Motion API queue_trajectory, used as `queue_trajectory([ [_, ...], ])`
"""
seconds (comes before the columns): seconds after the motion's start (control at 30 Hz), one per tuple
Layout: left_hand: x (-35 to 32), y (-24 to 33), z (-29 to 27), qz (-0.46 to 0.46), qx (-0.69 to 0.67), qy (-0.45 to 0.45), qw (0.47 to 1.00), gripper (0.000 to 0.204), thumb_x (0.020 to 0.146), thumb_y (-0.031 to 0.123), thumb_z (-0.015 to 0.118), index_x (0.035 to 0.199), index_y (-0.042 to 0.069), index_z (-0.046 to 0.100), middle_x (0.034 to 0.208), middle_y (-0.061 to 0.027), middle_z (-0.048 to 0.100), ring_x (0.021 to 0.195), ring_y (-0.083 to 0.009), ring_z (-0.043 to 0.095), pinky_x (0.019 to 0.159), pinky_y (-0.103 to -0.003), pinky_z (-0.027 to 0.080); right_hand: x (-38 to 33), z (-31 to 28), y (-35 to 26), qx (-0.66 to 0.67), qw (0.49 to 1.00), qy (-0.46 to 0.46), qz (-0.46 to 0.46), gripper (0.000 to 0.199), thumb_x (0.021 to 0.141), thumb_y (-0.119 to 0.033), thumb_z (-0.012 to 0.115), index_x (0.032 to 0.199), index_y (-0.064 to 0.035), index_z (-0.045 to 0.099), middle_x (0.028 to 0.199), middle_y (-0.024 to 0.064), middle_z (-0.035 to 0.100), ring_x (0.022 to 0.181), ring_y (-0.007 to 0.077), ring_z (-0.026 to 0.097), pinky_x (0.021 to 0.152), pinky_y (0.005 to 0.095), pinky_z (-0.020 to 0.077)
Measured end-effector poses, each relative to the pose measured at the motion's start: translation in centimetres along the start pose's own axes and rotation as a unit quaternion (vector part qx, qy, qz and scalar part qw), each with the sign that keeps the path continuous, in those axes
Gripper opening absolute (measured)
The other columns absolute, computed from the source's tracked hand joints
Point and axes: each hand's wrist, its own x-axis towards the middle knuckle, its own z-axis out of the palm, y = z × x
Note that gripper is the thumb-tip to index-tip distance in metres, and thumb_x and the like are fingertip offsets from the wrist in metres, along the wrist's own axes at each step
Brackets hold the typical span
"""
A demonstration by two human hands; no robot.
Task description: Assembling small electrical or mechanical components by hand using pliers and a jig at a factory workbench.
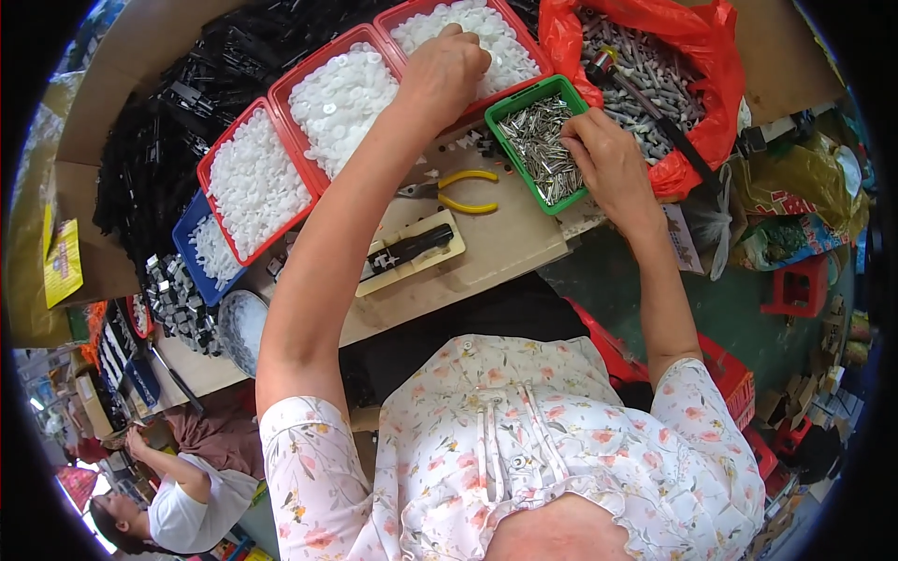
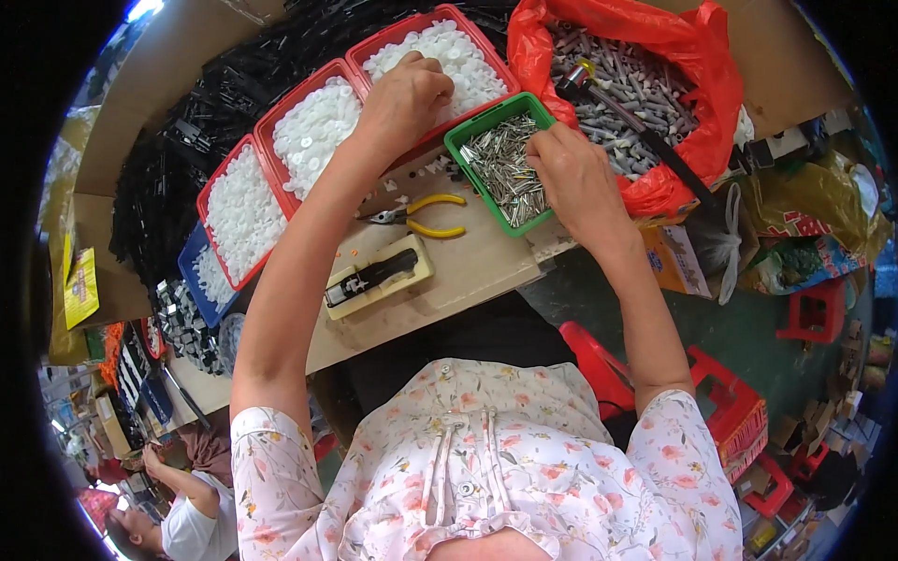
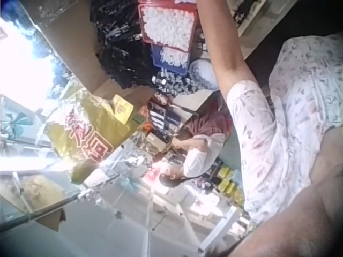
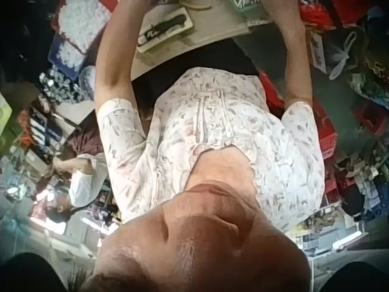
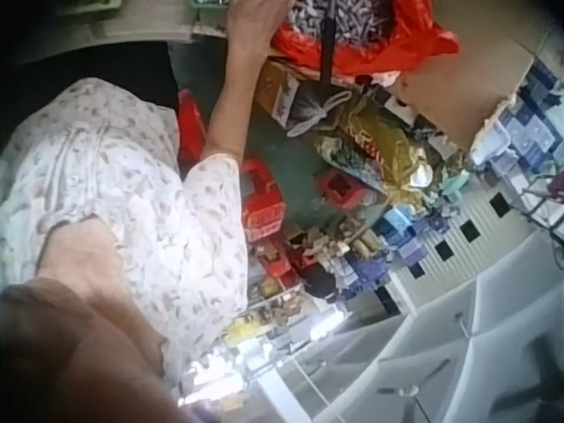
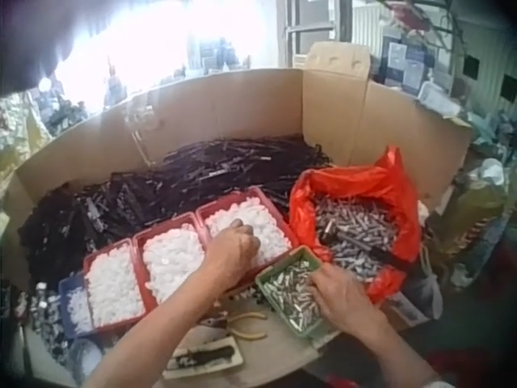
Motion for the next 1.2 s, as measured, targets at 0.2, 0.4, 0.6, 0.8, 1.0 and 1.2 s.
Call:
queue_trajectory([
  [0.2,-0.6,0.2,0.0,-0.035,-0.042,0.038,0.998,0.004,0.079,0.001,0.066,0.083,0.001,0.064,0.09,-0.0122,0.064,0.095,-0.0325,0.06,0.082,-0.042,0.051,0.2,-0.4,-0.7,0.013,1.0,-0.007,-0.001,0.008,0.089,-0.001,0.064,0.095,0.0026,0.061,0.089,0.0173,0.061,0.082,0.0355,0.063,0.071,0.0411,0.0481],
  [0.4,-3.2,3.7,-5.2,-0.187,-0.282,0.111,0.935,0.011,0.092,0.009,0.063,0.091,-0.001,0.061,0.084,-0.0146,0.069,0.075,-0.031,0.067,0.065,-0.037,0.053,0.6,-1.1,-4.3,0.18,0.982,0.039,0.048,0.009,0.092,-0.003,0.065,0.098,0.0022,0.063,0.093,0.0079,0.064,0.084,0.0165,0.062,0.075,0.0306,0.0481],
  [0.6,-9.5,7.6,-9.2,-0.407,-0.663,0.035,0.628,0.013,0.099,0.013,0.062,0.101,0.0,0.06,0.08,-0.0083,0.07,0.066,-0.0135,0.069,0.056,-0.022,0.047,1.5,1.1,-9.2,0.305,0.95,0.071,-0.012,0.009,0.09,0.0,0.068,0.097,0.0001,0.064,0.101,0.007,0.064,0.093,0.0148,0.062,0.08,0.0265,0.0491],
  [0.8,-13.6,9.5,-9.9,-0.395,-0.689,0.096,0.6,0.014,0.099,0.01,0.062,0.107,0.0,0.059,0.085,-0.0081,0.071,0.071,-0.0126,0.069,0.057,-0.022,0.048,1.0,3.6,-11.7,0.322,0.944,0.054,-0.042,0.009,0.089,0.0,0.069,0.097,-0.0001,0.065,0.099,0.0086,0.065,0.092,0.0166,0.063,0.08,0.0284,0.0505],
  [1.0,-15.0,10.4,-11.1,-0.397,-0.677,0.111,0.609,0.017,0.097,0.009,0.065,0.11,0.0,0.06,0.09,-0.0062,0.072,0.078,-0.0108,0.07,0.062,-0.02,0.049,0.6,3.8,-12.8,0.298,0.95,0.063,-0.067,0.011,0.086,0.002,0.071,0.095,-0.0007,0.065,0.097,0.0096,0.066,0.087,0.0198,0.065,0.078,0.0299,0.0518],
  [1.2,-15.1,10.8,-10.8,-0.401,-0.659,0.13,0.623,0.018,0.094,0.006,0.068,0.111,0.0,0.061,0.092,-0.0042,0.072,0.081,-0.0087,0.069,0.066,-0.019,0.05,0.3,4.2,-12.9,0.261,0.953,0.104,-0.112,0.015,0.083,0.005,0.073,0.094,-0.0008,0.065,0.097,0.0111,0.067,0.083,0.0223,0.067,0.072,0.0308,0.0533],
])
